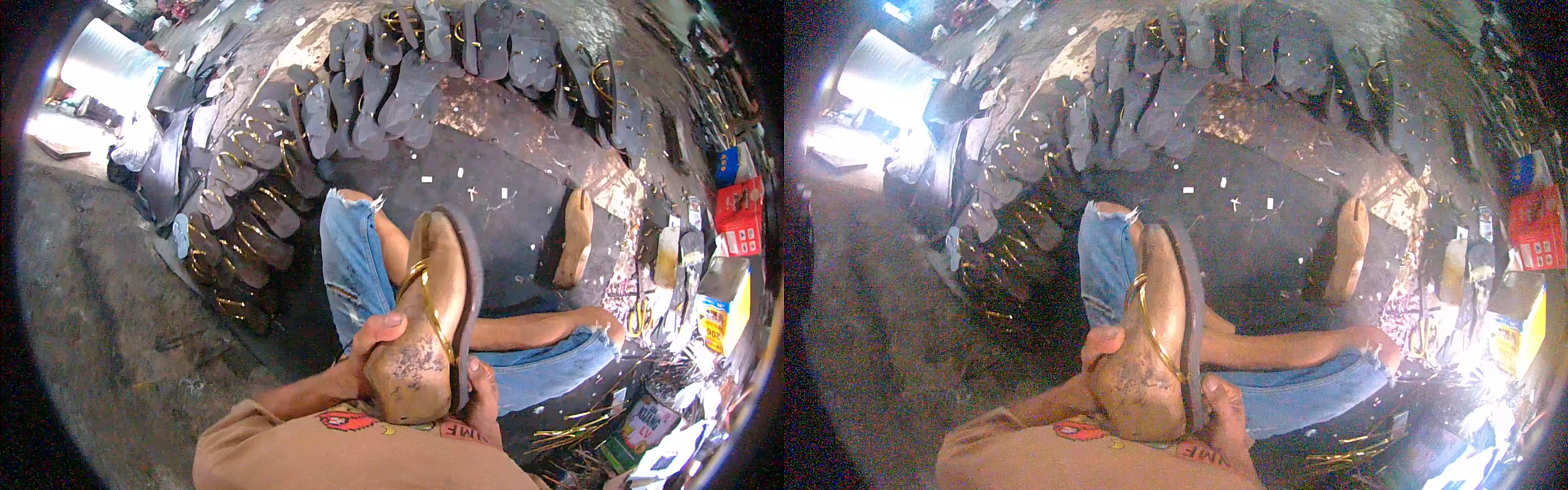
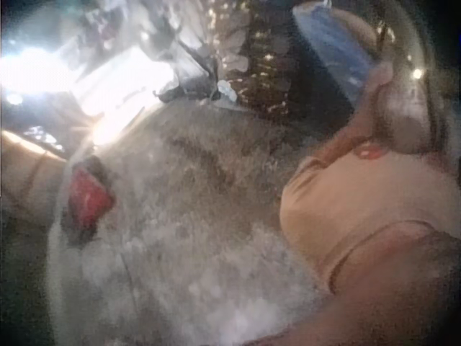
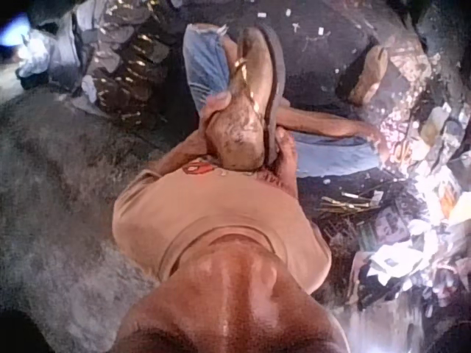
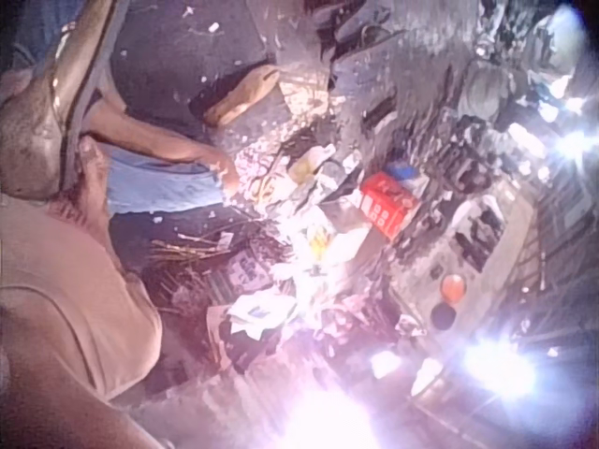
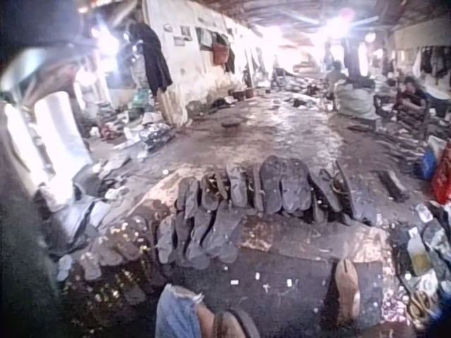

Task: The person sits on the ground and repeatedly picks up a black flip-flop sole and a gold strap. They insert the strap into the sole using a wooden shoe last, then remove the last and place the finished flip-flop aside. The process is repeated for multiple units.

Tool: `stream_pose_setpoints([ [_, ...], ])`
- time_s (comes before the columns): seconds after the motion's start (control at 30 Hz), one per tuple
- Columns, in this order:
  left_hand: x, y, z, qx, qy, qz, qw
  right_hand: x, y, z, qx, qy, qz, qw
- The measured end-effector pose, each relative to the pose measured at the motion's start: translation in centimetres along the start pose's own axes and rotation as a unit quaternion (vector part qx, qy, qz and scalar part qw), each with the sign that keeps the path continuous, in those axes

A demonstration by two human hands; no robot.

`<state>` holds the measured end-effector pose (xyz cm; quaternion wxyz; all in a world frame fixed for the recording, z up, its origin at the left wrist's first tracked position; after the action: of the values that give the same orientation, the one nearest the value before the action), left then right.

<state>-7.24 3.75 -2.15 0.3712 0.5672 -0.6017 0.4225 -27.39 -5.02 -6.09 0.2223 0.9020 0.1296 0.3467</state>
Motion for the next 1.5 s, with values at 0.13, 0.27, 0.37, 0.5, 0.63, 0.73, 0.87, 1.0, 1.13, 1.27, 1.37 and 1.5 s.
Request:
stream_pose_setpoints([
  [0.13,2.8,-0.6,1.4,0.053,0.046,0.301,0.951,-2.1,-1.0,1.6,0.055,-0.049,-0.104,0.992],
  [0.27,3.4,0.7,2.8,0.064,-0.040,0.462,0.883,-7.6,-7.3,6.5,0.045,-0.069,-0.099,0.992],
  [0.37,2.3,0.6,5.0,0.118,-0.103,0.470,0.869,-2.5,-2.5,6.1,-0.098,-0.102,-0.064,0.988],
  [0.5,2.8,0.0,6.7,0.153,-0.165,0.491,0.842,2.2,2.5,3.5,-0.258,-0.026,-0.159,0.953],
  [0.63,3.2,0.6,6.7,0.158,-0.089,0.497,0.849,1.4,3.1,3.8,-0.272,0.060,-0.233,0.932],
  [0.73,2.9,-3.0,4.3,0.037,-0.169,0.760,0.627,-1.5,4.0,2.6,-0.112,0.126,-0.126,0.978],
  [0.87,-2.9,-2.1,3.5,0.112,0.022,0.605,0.788,-0.5,5.9,-0.4,0.053,0.138,0.036,0.988],
  [1.0,-5.3,-0.5,1.6,-0.073,-0.029,0.329,0.941,-1.0,5.6,-1.4,0.038,0.120,0.015,0.992],
  [1.13,-6.8,1.0,3.5,-0.150,0.038,0.283,0.946,0.8,6.6,0.3,-0.091,0.132,-0.099,0.982],
  [1.27,-9.4,2.7,6.7,-0.170,0.008,0.210,0.963,2.7,6.7,3.7,-0.265,0.124,-0.198,0.935],
  [1.37,-10.2,0.9,10.8,-0.071,-0.042,0.179,0.980,2.3,7.6,5.6,-0.326,0.094,-0.224,0.913],
  [1.5,-7.1,-1.2,9.8,0.037,0.012,0.199,0.979,2.5,6.4,8.1,-0.352,0.038,-0.235,0.905],
])
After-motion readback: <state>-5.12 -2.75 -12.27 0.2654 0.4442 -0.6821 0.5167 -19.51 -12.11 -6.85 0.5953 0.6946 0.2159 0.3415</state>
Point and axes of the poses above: each hand's wrist, its own z-axis towards the middle knuckle, its own x-axis out of the palm, y = z × x, the point moved 1 cm from there along z, towards the middle knuckle, and after that the axes turned 4 degrees about -z, right-handed, at the moved point
